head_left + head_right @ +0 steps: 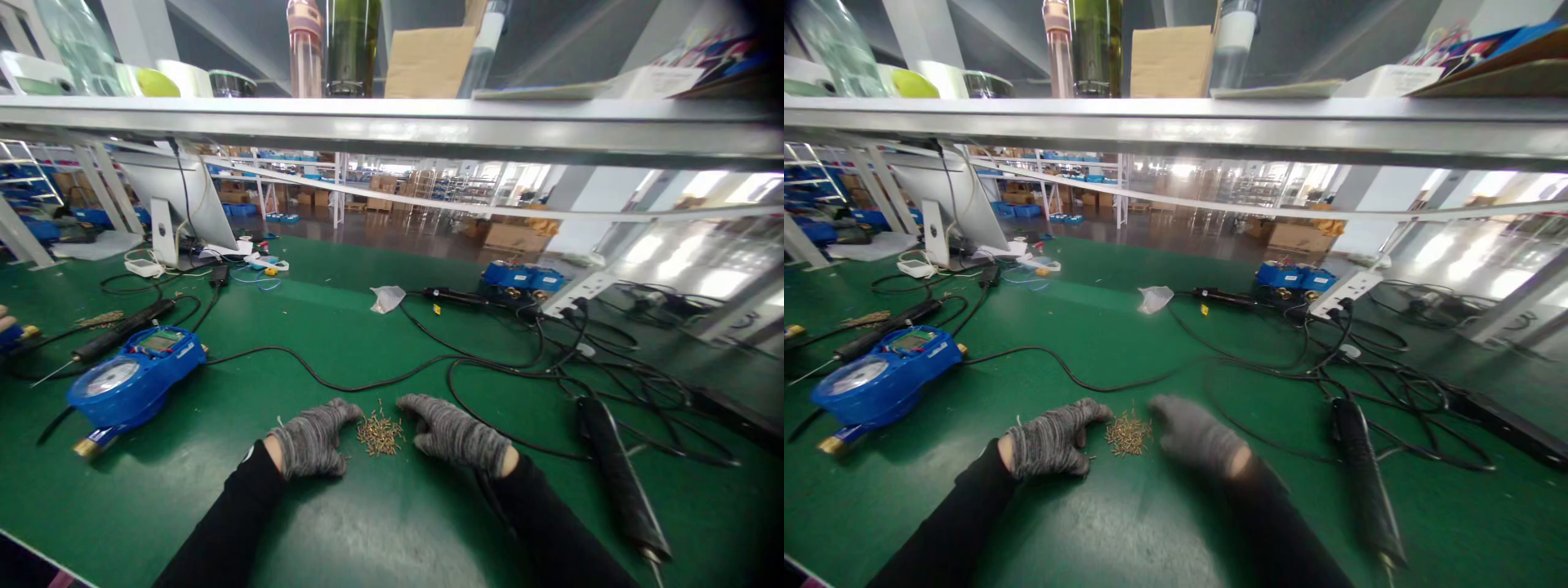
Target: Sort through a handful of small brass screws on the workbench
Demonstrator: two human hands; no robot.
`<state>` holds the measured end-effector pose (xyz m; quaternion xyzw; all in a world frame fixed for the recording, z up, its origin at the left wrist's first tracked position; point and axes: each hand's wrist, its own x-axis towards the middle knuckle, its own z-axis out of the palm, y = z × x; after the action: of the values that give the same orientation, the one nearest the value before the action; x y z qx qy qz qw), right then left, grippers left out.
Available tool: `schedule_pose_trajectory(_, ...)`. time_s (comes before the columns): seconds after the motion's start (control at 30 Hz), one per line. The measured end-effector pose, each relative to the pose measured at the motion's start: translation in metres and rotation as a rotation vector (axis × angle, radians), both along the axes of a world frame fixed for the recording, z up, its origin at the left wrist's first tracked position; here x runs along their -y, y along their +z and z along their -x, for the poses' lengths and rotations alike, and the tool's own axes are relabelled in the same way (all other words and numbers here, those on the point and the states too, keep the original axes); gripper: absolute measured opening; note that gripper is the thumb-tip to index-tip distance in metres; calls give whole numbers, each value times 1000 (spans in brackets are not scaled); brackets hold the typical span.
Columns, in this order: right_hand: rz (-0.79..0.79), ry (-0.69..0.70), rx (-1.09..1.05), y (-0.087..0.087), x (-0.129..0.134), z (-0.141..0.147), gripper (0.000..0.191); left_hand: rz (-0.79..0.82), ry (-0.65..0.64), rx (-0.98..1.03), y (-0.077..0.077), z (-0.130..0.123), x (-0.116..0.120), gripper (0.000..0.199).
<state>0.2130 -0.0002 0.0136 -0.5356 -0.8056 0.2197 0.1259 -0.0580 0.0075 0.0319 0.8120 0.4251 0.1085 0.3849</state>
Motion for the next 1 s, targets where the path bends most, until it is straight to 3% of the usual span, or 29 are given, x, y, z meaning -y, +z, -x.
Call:
schedule_pose_trajectory(0.17, -56, -15, -72, -9, -1, 15, 57, -141, 102, 136, -21, -25, 0, 58)
schedule_pose_trajectory(0.3, -129, -28, -140, -12, -4, 23, 49, -186, 175, 193, -26, -29, -4, 55)
schedule_pose_trajectory(0.47, -162, 37, -197, -12, -3, 30, 48, -310, 34, 165, -32, -26, -9, 53)
schedule_pose_trajectory(0.57, -137, 76, -221, -4, -4, 28, 42, -227, 6, 233, -34, -24, -10, 44)
schedule_pose_trajectory(0.7, -167, -49, -215, 1, -10, 14, 39, -105, 130, 288, -33, -18, -11, 41)
schedule_pose_trajectory(0.8, -145, -97, -189, -2, -13, 8, 38, -103, 131, 215, -29, -13, -13, 46)
schedule_pose_trajectory(1.0, 0, 38, -239, -1, -9, 8, 35, -68, 59, 151, -21, -5, -14, 56)
